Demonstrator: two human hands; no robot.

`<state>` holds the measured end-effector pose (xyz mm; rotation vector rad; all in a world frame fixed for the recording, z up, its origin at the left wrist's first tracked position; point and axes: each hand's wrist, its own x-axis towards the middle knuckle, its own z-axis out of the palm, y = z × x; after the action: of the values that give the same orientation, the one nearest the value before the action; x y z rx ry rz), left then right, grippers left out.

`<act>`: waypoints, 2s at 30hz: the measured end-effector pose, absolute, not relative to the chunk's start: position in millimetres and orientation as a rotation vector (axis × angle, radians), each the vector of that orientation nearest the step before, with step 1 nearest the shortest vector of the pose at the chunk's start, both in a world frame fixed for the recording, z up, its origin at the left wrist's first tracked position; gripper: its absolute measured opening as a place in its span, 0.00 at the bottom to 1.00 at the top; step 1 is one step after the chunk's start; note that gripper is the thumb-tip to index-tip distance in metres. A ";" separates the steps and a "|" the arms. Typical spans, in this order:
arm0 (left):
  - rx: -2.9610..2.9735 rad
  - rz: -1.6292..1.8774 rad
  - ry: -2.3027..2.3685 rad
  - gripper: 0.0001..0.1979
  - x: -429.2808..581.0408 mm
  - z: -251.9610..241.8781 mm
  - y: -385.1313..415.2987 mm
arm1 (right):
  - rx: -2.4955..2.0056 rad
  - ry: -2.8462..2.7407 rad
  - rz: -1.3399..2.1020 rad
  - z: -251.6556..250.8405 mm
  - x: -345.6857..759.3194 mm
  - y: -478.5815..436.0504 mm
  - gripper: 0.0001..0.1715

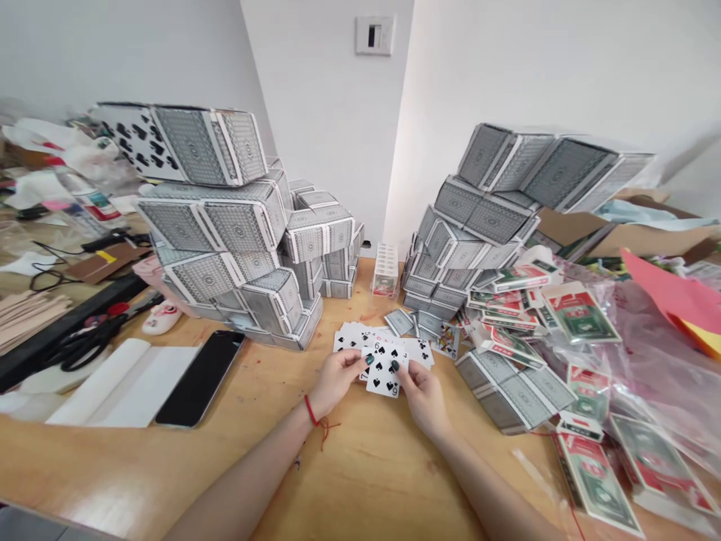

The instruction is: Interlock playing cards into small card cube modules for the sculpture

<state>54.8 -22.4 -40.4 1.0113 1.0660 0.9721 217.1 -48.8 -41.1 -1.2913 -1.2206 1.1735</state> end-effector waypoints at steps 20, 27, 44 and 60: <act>1.131 0.961 1.051 0.12 55.2 -46.0 -23.7 | -1.310 -1.266 1.149 -45.7 218.4 -48.5 0.21; 1.141 0.964 1.065 0.11 55.9 -39.1 -25.5 | -1.349 -1.350 1.091 -51.0 219.7 -47.8 0.19; 1.176 0.948 1.065 0.11 54.2 -42.1 -24.0 | -1.315 -1.296 1.167 -50.2 219.7 -47.6 0.21; 1.303 0.934 1.097 0.11 49.8 -48.8 -21.6 | -1.323 -1.306 1.188 -51.8 220.5 -47.7 0.21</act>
<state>49.8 -21.6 -48.8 1.3031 1.0969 0.9338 220.5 -47.7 -51.8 -1.3232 -1.3056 1.1876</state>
